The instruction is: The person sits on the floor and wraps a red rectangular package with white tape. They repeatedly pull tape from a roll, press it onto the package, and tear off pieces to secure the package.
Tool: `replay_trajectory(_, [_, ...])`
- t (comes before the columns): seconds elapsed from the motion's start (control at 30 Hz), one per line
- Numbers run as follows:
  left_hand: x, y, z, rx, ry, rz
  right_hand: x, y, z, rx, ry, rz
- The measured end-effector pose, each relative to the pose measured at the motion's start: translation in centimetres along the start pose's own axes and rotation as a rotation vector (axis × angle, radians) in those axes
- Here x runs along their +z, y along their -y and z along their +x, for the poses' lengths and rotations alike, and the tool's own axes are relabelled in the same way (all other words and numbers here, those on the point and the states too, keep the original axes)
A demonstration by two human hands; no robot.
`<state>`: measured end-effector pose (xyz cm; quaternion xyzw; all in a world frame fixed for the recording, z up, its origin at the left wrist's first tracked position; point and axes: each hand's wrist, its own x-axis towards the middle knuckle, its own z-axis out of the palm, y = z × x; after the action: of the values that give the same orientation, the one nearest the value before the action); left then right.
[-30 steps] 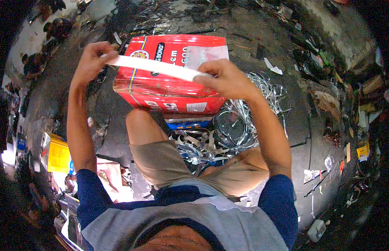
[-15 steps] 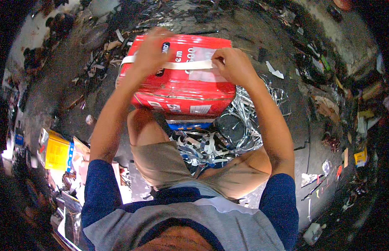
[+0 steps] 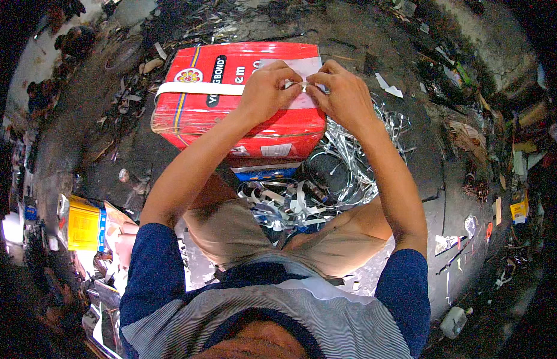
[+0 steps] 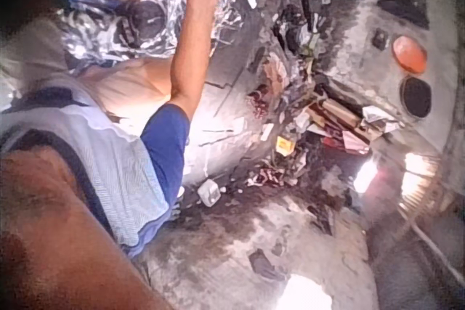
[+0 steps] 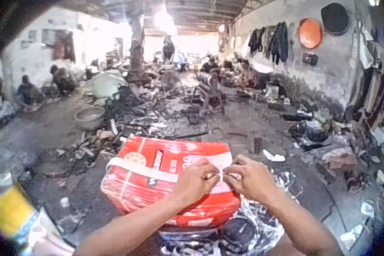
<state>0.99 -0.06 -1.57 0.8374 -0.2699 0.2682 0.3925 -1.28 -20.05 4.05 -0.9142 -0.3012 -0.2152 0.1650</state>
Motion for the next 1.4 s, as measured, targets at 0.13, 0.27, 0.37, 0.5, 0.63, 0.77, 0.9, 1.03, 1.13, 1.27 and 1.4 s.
replay_trajectory(0.13, [0.0, -0.6, -0.6, 0.097, 0.025, 0.087, 0.1, -0.2, -0.5, -0.055, 0.014, -0.048])
replay_trajectory(0.27, [0.0, -0.5, -0.7, 0.139, 0.014, 0.071, 0.3, -0.6, -0.5, -0.120, 0.022, -0.038])
replay_trajectory(0.37, [-0.1, -0.1, -0.5, 0.060, 0.036, -0.043, 0.1, -0.6, -0.4, -0.150, 0.052, -0.006])
replay_trajectory(0.5, [0.1, 0.2, 0.0, -0.166, 0.069, -0.261, -0.1, -1.1, 0.0, -0.113, 0.064, 0.160])
replay_trajectory(0.63, [0.2, -0.2, 0.1, -0.146, 0.054, -0.265, 0.6, -1.4, -0.7, -0.011, -0.062, 0.239])
replay_trajectory(0.77, [0.0, 0.1, 0.3, -0.140, 0.030, -0.201, 1.6, -0.8, -0.8, 0.078, -0.146, 0.276])
replay_trajectory(0.9, [0.0, -0.2, 0.2, -0.178, 0.039, -0.171, 2.7, -1.0, -0.4, 0.196, -0.170, 0.409])
replay_trajectory(1.03, [0.0, -1.1, 0.6, -0.139, 0.022, -0.083, 4.9, -2.5, -0.5, 0.350, -0.201, 0.571])
replay_trajectory(1.13, [0.2, -1.0, 1.5, -0.150, 0.065, -0.080, 5.8, -3.2, -0.3, 0.453, -0.194, 0.682])
replay_trajectory(1.27, [-0.8, -0.8, 2.9, -0.099, 0.220, -0.020, 5.7, -2.8, 0.4, 0.443, -0.178, 0.592])
replay_trajectory(1.4, [-1.2, -0.2, 3.2, 0.052, 0.272, -0.057, 4.6, -1.9, -0.5, 0.523, -0.226, 0.617])
